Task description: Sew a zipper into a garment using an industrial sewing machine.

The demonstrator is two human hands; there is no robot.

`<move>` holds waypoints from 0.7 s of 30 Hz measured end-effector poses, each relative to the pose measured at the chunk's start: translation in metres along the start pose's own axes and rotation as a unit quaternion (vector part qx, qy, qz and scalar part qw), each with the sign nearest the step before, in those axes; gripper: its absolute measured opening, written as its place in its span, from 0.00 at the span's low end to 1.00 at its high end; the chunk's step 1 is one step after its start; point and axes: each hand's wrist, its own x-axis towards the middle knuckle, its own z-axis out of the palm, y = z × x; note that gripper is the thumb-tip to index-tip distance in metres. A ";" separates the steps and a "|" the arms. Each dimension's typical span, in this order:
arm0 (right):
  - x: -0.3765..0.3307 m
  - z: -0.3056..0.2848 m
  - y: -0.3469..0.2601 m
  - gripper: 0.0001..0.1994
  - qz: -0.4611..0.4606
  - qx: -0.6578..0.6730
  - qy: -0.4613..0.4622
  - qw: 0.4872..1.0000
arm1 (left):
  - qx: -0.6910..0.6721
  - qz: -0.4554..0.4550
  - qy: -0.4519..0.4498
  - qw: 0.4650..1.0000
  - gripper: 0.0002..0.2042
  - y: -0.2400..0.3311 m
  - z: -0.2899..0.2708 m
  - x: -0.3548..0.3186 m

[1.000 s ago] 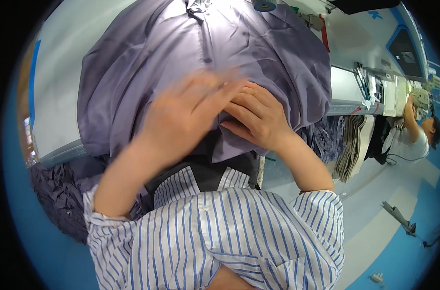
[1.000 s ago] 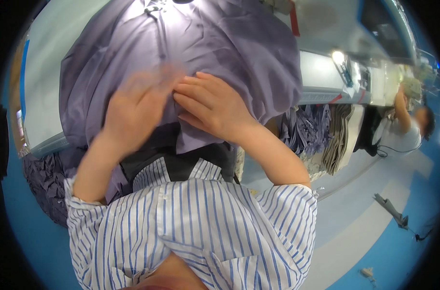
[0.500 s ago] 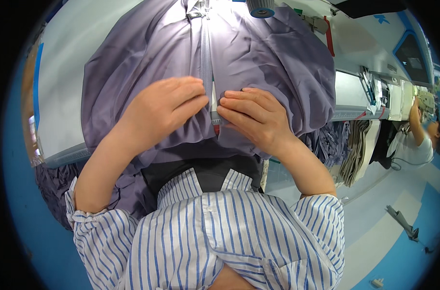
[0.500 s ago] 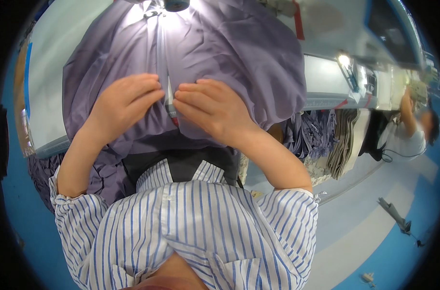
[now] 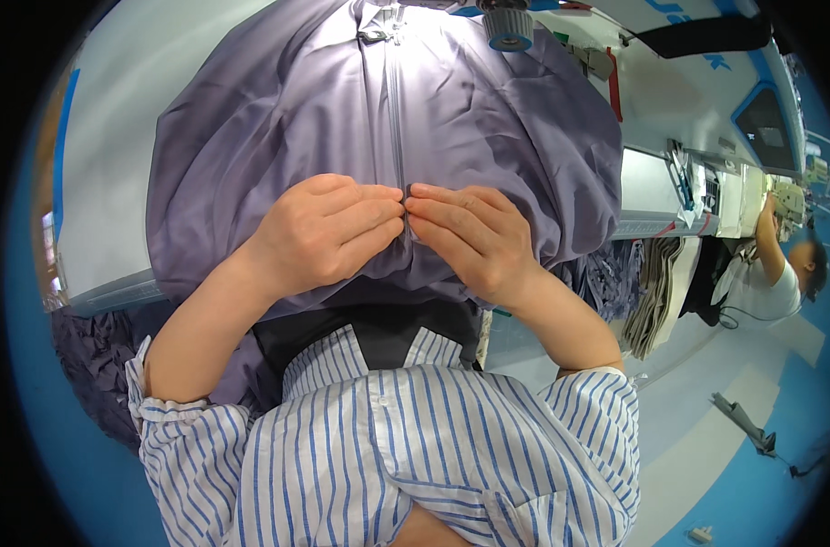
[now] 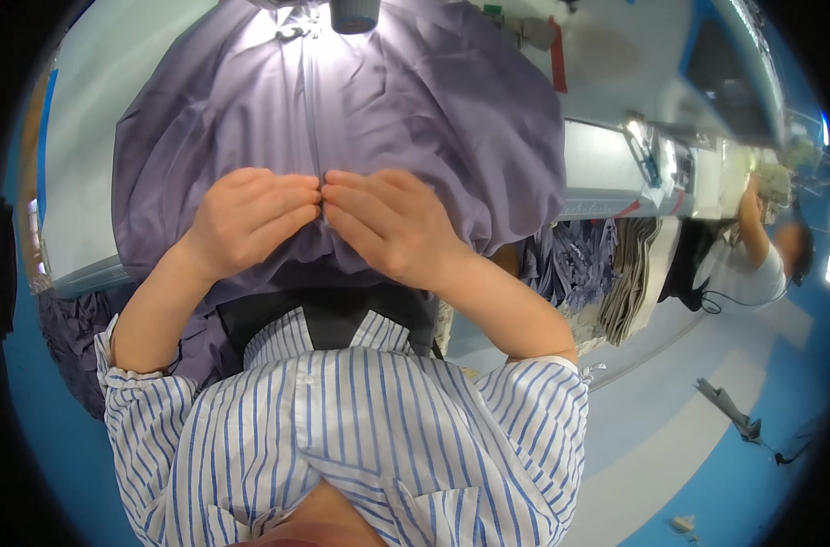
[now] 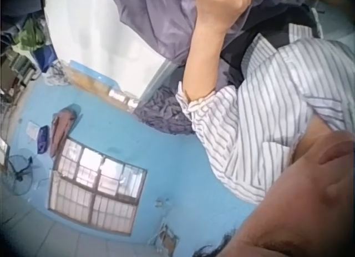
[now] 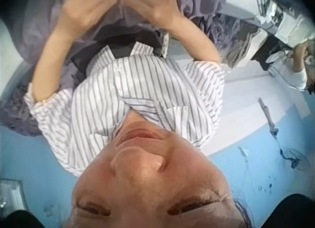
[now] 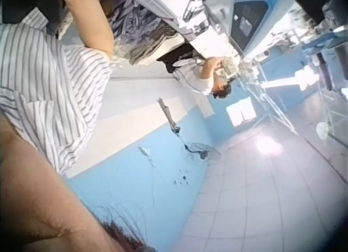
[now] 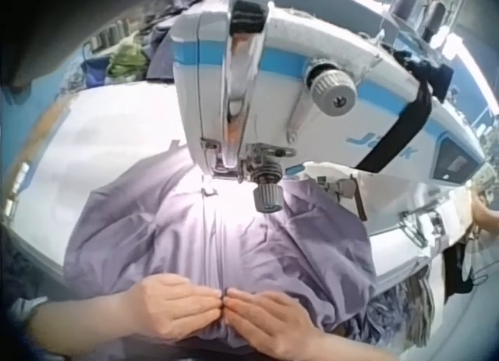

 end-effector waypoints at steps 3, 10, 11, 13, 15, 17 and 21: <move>0.003 -0.002 -0.001 0.11 -0.001 0.001 -0.013 1.000 | -0.008 0.007 0.001 1.000 0.06 -0.003 -0.004 0.001; 0.012 -0.009 0.002 0.10 -0.004 -0.010 -0.028 1.000 | -0.016 0.017 0.013 1.000 0.04 -0.009 -0.005 0.007; 0.013 -0.009 0.004 0.10 -0.007 -0.010 -0.030 0.999 | -0.018 0.016 0.012 1.000 0.04 -0.011 -0.006 0.008; 0.015 -0.009 0.007 0.10 -0.009 -0.009 -0.032 0.999 | -0.018 0.016 0.010 1.000 0.04 -0.014 -0.006 0.010; 0.016 -0.009 0.010 0.10 -0.008 -0.008 -0.032 0.999 | -0.020 0.017 0.011 1.000 0.04 -0.017 -0.008 0.012; 0.017 -0.010 0.013 0.10 -0.009 -0.003 -0.036 0.999 | -0.025 0.011 0.011 1.000 0.04 -0.018 -0.008 0.014; 0.018 -0.011 0.014 0.10 -0.009 0.008 -0.045 0.999 | -0.033 0.020 0.013 0.999 0.04 -0.020 -0.008 0.016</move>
